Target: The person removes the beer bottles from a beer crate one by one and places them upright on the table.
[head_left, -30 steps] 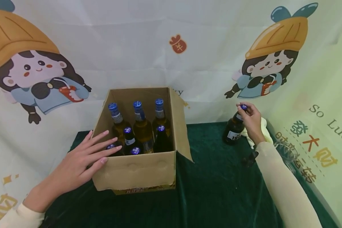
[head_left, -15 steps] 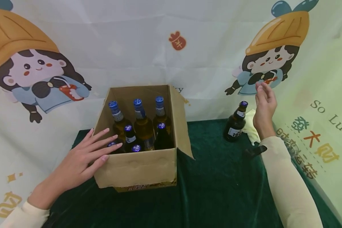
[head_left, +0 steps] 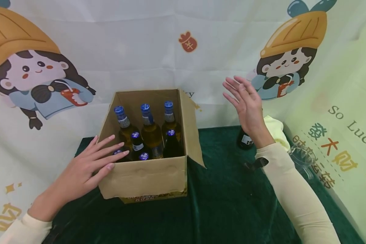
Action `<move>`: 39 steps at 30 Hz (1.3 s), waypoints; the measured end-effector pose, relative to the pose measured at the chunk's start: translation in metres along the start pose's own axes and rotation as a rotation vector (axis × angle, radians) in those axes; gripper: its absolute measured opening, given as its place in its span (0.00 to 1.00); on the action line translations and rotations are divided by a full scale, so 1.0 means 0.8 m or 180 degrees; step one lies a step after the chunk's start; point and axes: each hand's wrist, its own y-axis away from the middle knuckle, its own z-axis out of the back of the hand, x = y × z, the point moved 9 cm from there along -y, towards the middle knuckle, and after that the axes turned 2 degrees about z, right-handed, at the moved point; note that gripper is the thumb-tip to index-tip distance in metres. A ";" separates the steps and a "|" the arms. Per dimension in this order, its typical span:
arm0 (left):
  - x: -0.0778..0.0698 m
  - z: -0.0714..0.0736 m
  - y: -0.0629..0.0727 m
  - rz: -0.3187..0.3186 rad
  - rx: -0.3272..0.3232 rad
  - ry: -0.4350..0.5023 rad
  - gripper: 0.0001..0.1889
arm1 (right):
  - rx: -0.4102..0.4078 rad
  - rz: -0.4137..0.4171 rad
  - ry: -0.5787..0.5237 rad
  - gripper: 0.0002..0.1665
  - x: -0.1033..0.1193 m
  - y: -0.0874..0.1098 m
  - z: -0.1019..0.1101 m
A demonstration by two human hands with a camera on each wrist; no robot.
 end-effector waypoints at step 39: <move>0.004 -0.002 0.001 0.0081 -0.0007 0.0000 0.26 | 0.3935 -0.0920 0.5161 0.25 -0.177 0.050 -0.240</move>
